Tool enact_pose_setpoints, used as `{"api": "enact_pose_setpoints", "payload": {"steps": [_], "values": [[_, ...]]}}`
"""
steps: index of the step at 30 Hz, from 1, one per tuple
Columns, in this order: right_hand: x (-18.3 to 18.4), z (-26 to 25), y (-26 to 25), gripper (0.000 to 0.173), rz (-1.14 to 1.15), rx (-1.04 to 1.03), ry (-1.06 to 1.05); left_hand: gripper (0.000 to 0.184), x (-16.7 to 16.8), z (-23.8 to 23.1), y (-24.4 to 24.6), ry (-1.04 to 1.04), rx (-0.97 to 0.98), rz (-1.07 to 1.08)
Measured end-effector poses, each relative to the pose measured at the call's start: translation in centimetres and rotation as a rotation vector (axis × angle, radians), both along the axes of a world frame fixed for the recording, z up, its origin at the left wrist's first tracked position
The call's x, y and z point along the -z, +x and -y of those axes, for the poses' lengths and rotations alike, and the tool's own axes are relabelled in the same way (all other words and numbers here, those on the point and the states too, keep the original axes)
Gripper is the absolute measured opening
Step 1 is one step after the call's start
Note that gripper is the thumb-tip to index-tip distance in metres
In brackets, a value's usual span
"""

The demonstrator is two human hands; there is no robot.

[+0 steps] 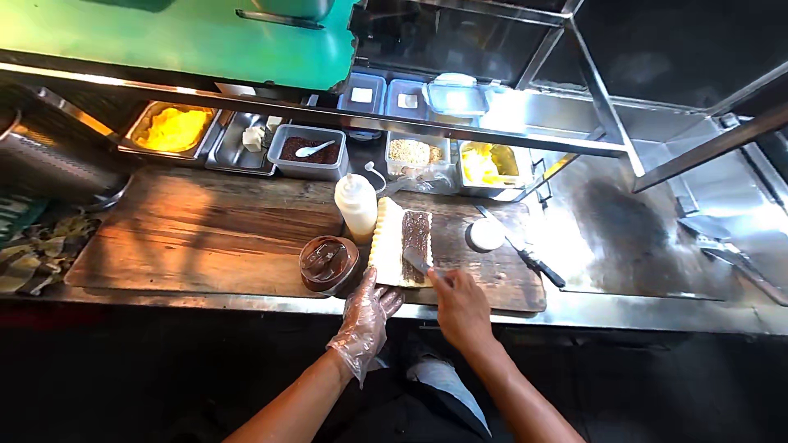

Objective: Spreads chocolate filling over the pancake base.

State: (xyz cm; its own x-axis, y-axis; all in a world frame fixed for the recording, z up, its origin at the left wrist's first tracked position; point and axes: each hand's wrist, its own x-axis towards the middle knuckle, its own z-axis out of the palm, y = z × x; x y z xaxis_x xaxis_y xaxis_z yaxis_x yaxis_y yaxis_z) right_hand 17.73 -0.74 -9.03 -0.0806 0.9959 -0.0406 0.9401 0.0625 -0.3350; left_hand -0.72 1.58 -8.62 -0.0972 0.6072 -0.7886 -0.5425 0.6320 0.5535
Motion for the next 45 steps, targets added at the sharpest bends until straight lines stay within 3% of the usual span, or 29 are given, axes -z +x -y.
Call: {"api": "enact_pose_setpoints", "payload": {"steps": [4,7,9,13,18,21,24,29,32,34,36,39,45], "values": [[-2.3,4.2,-0.4,0.037,-0.035,0.007,-0.077,0.061,0.1,0.2,0.2,0.045,0.031,-0.008],[-1.2,0.1,0.0,0.034,-0.173,0.077,-0.035,0.066,-0.1,0.4,0.8,0.054,0.033,-0.052],[0.2,-0.9,-0.3,0.038,-0.112,0.021,0.021,0.068,-0.6,0.7,1.0,0.035,0.021,-0.078],[-1.4,3.7,0.2,0.044,0.070,-0.103,0.009,0.068,-1.5,0.6,1.4,0.042,0.032,-0.064],[0.1,0.6,2.8,0.048,0.051,-0.177,0.134,0.069,-2.0,0.6,1.8,0.057,0.008,-0.076],[-0.1,2.6,5.7,0.055,0.154,-0.183,0.128,0.068,-1.6,0.2,1.9,0.052,-0.013,-0.073],[0.3,3.2,7.4,0.048,0.132,-0.209,0.252,0.068,-1.2,0.1,2.2,0.062,-0.007,-0.124],[3.5,-1.3,8.2,0.049,0.061,-0.354,0.315,0.064,-0.8,-0.4,2.4,0.065,-0.027,-0.181],[3.6,-2.4,9.8,0.045,0.015,-0.319,0.331,0.059,-1.1,-0.2,2.7,0.101,0.070,-0.293],[3.4,-3.5,9.2,0.046,-0.017,-0.423,0.360,0.055,-1.0,-0.4,3.1,0.159,0.143,-0.417],[4.5,-4.4,9.5,0.046,-0.014,-0.481,0.326,0.053,-1.1,0.4,3.3,0.195,0.211,-0.522],[6.3,-7.4,11.9,0.047,0.010,-0.413,0.378,0.050,-1.0,0.2,3.3,0.255,0.255,-0.608],[6.6,-11.7,11.8,0.045,-0.093,-0.712,0.429,0.051,0.2,0.9,3.7,0.318,0.249,-0.641]]}}
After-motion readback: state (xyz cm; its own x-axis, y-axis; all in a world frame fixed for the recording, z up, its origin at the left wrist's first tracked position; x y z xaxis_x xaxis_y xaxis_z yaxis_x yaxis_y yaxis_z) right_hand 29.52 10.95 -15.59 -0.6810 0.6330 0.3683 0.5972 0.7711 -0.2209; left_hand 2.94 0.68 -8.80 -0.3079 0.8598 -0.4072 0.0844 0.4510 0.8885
